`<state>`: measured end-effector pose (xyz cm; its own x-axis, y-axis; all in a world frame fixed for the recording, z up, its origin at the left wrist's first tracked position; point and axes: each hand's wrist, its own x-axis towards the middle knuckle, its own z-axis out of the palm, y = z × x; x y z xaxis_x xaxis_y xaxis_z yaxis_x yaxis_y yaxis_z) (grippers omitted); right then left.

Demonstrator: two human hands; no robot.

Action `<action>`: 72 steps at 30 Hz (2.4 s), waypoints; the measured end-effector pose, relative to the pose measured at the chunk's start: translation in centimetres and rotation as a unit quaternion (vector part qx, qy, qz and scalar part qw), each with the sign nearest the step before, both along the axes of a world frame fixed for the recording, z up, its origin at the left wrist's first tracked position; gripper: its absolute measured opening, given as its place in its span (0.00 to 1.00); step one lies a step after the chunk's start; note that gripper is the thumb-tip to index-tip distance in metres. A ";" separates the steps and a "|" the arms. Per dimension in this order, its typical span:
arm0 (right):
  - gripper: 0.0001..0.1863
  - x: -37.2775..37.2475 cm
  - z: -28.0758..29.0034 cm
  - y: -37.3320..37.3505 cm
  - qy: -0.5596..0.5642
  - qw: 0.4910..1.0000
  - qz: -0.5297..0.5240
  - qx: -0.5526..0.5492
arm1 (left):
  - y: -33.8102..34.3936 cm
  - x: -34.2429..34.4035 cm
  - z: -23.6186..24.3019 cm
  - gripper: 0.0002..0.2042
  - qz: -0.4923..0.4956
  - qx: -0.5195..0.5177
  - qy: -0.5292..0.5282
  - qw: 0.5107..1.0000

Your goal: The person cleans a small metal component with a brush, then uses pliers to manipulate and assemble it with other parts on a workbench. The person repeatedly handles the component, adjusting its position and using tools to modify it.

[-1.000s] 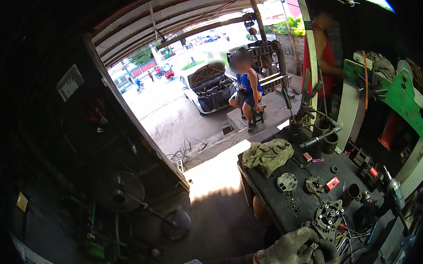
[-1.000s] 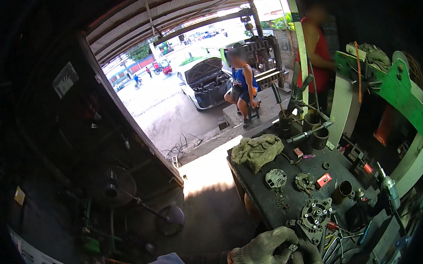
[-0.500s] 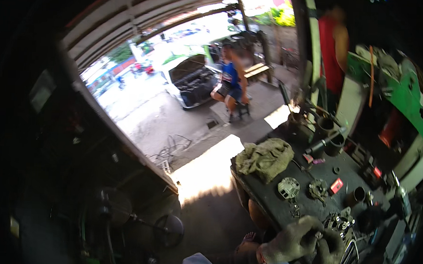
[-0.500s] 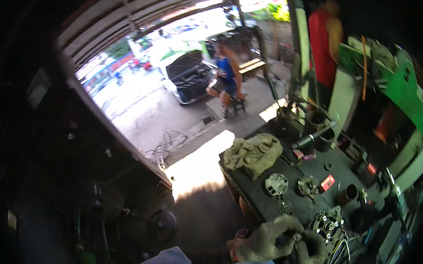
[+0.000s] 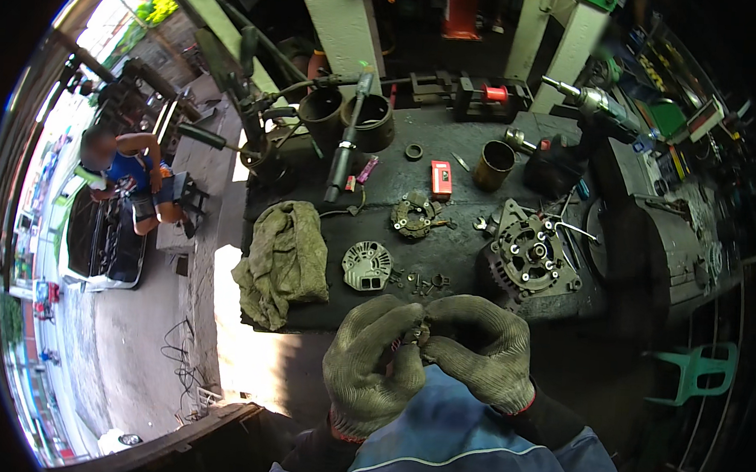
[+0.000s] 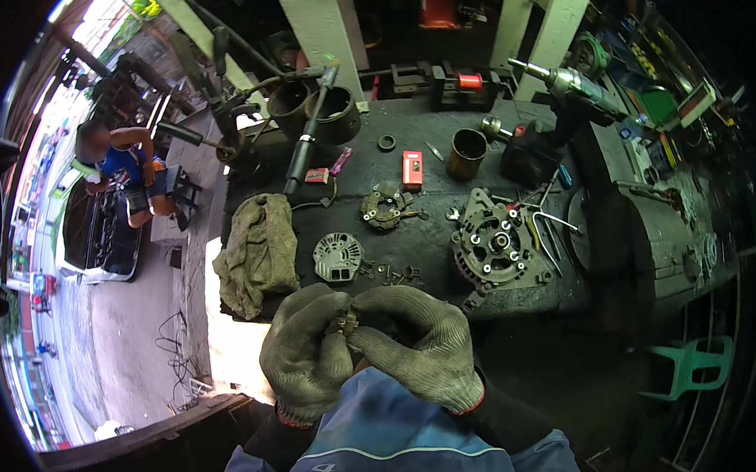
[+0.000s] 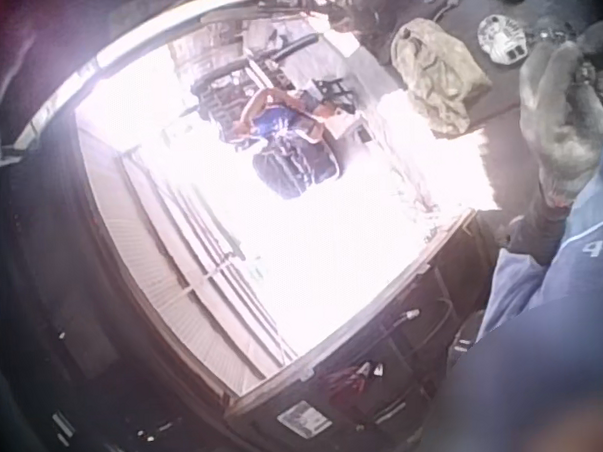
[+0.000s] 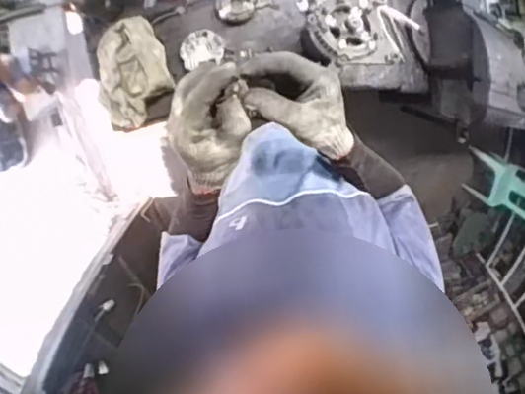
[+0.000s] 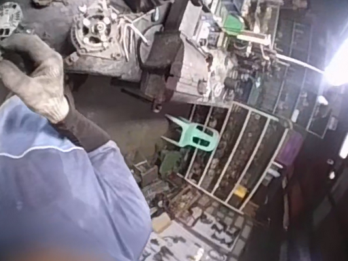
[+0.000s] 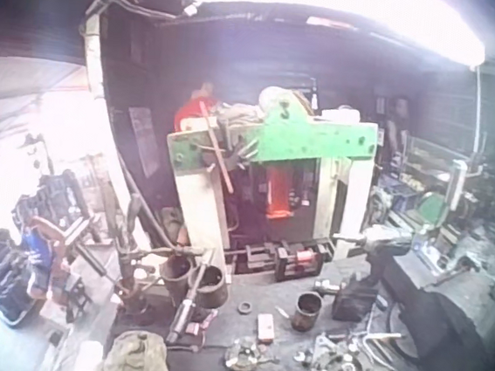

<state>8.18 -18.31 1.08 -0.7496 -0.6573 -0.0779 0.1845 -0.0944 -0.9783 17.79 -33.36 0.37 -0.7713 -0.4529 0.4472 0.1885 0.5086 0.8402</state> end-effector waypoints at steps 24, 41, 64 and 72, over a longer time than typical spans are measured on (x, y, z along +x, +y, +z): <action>0.19 -4.8 -0.7 2.9 -0.060 0.998 -0.028 -0.008 | 2.4 -4.9 0.7 0.22 -0.062 0.058 -0.060 0.995; 0.15 -3.3 -0.1 3.1 -0.144 0.987 -0.071 0.005 | 5.0 -4.9 -0.3 0.15 -0.060 0.344 0.010 0.937; 0.11 -21.3 -23.8 23.2 0.326 0.681 -0.201 0.625 | 5.7 -7.8 -3.2 0.17 -0.037 0.324 -0.183 0.927; 0.15 -24.4 -25.3 21.9 0.389 0.625 -0.131 0.664 | 5.5 -7.6 -3.9 0.23 -0.142 0.668 -0.053 0.728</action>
